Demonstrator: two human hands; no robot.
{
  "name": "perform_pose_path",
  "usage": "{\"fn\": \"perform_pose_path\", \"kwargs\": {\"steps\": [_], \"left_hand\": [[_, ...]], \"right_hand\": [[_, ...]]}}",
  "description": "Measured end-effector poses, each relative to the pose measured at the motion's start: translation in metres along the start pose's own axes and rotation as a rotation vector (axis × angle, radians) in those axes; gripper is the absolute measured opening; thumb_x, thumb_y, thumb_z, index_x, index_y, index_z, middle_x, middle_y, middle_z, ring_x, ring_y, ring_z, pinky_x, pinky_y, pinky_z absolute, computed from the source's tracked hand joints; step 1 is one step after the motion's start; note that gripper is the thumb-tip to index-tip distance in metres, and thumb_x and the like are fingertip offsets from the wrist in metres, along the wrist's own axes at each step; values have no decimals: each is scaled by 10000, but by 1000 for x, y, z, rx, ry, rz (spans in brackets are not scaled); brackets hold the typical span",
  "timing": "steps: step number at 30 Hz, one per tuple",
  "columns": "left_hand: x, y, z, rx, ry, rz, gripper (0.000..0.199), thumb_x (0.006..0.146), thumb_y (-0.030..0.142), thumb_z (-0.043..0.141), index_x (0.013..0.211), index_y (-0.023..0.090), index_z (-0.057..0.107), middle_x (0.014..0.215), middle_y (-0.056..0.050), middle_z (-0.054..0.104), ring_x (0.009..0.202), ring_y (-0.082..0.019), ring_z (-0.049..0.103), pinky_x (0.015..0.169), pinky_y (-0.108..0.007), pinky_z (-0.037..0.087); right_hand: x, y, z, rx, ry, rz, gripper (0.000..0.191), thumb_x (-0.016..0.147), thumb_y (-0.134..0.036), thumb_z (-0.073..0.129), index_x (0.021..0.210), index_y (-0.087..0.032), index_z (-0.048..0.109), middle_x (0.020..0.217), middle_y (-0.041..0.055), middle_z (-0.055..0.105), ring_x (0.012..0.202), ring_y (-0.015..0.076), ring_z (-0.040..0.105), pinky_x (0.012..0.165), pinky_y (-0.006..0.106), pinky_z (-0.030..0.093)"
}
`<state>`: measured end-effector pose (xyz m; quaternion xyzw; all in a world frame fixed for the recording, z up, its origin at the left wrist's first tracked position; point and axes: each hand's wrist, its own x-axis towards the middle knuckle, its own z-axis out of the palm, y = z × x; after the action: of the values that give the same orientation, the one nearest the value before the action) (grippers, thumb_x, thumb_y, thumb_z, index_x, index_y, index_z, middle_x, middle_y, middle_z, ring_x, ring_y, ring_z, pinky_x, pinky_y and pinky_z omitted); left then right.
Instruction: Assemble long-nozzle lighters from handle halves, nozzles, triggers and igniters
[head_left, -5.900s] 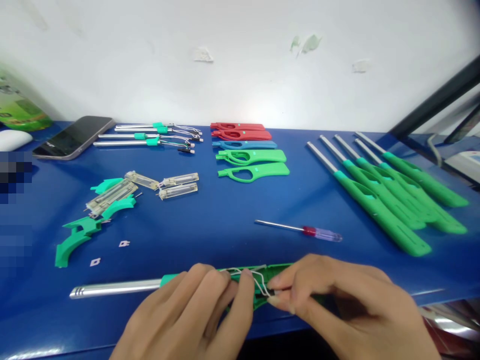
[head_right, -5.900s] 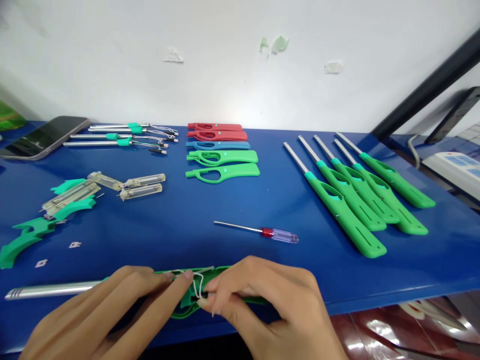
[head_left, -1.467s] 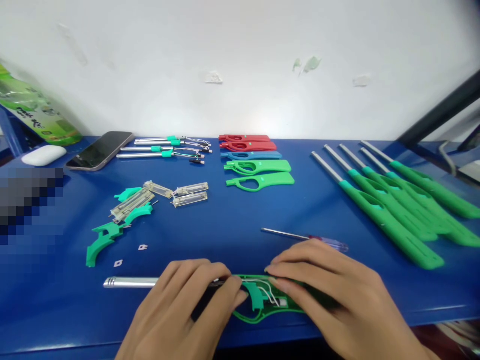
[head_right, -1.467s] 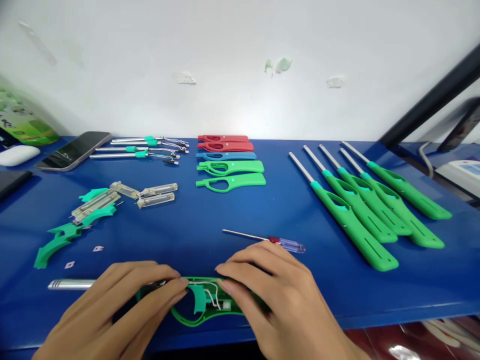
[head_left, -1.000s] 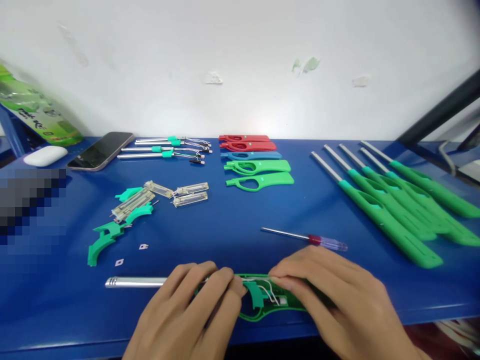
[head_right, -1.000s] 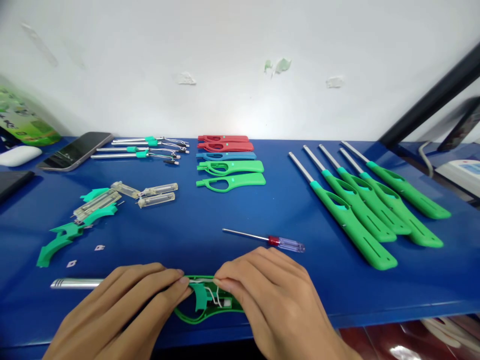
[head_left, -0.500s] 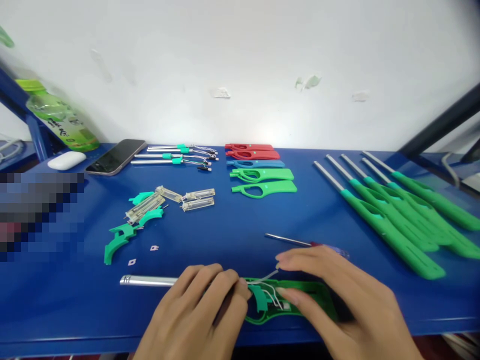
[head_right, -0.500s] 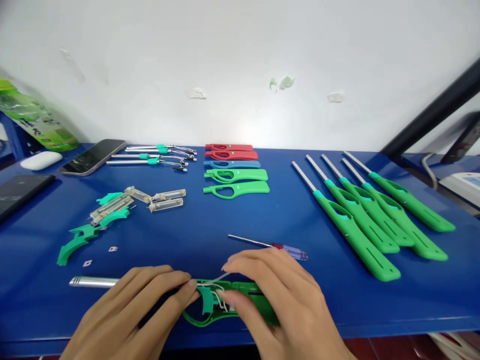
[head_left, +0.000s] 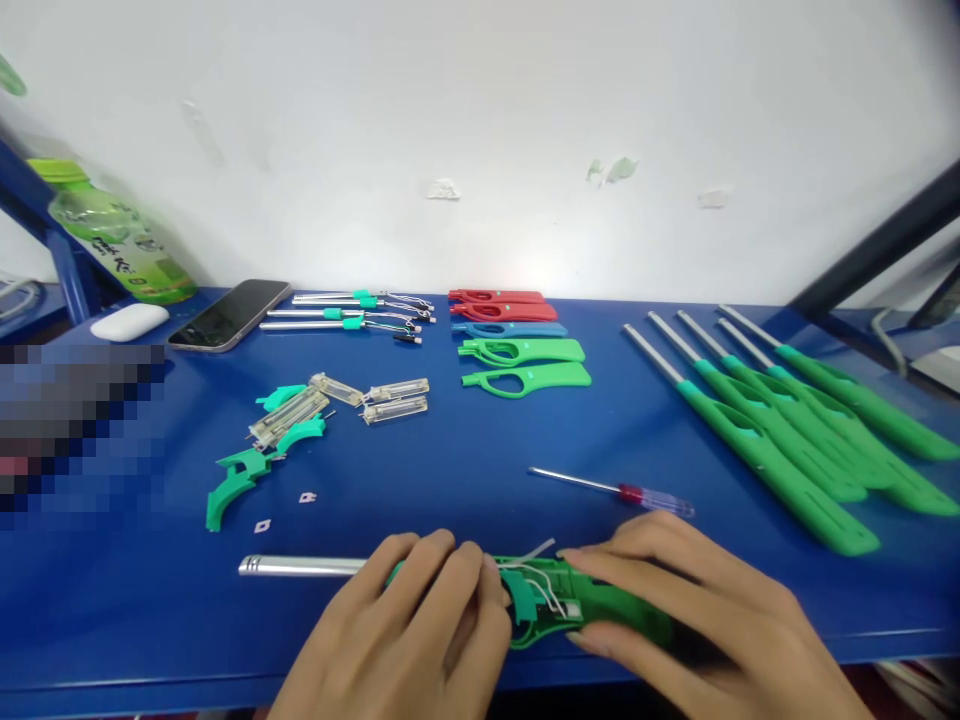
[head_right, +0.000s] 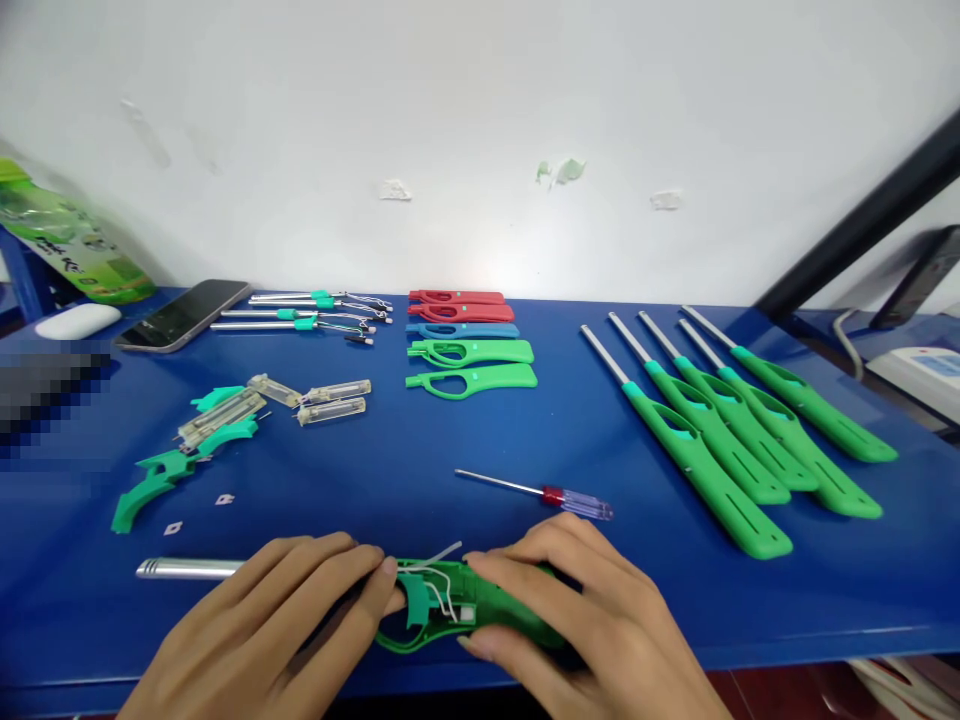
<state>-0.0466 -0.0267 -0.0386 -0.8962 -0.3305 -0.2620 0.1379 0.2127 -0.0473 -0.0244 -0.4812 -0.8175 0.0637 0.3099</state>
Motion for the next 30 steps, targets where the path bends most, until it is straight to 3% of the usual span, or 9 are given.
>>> {"fn": "perform_pose_path", "kwargs": {"steps": [2,6,11,17,25,30], "left_hand": [[1,2,4,11,41,7,439,1113,117,282,1058,238,700,1030,12,776,1035,-204,640,1049,-363,390],[1,1,3,3,-19,137,366,1094,107,346,1110,216,695,1086,-18,749,1145,-233,581,1092,-407,362],[3,-4,0,-34,-26,211,356,1067,72,358,1138,165,695,1110,-60,730,1180,-273,560,1128,-458,328],[16,-8,-8,40,-47,229,396,1087,81,332,1079,204,708,1030,-3,769,1071,-240,614,979,-399,425],[8,-4,-10,41,-25,60,341,1092,111,398,1093,219,722,1024,20,804,1038,-211,683,978,-351,499],[-1,-16,-18,-5,-87,20,429,1047,73,409,1376,198,654,1244,-29,776,1165,-250,681,982,-381,556]], "right_hand": [[-2,1,1,29,-16,41,222,952,-413,781,1154,-321,793,937,-22,794,783,137,781,742,202,663],[-8,3,3,61,-15,67,345,944,-363,796,1283,-311,759,977,-9,793,837,149,776,804,231,663],[-6,3,3,81,-22,91,323,950,-373,789,1265,-305,772,974,-9,798,835,154,774,879,266,659],[-7,3,3,49,-7,63,343,956,-356,784,1295,-334,734,1033,-30,800,894,145,779,927,253,644],[-12,18,12,-29,62,-28,283,939,-419,786,1206,-342,735,1074,-42,820,945,162,809,939,254,652],[-21,21,14,-88,109,-63,274,952,-417,759,1211,-330,747,1217,5,798,1056,212,797,984,310,637]]}}
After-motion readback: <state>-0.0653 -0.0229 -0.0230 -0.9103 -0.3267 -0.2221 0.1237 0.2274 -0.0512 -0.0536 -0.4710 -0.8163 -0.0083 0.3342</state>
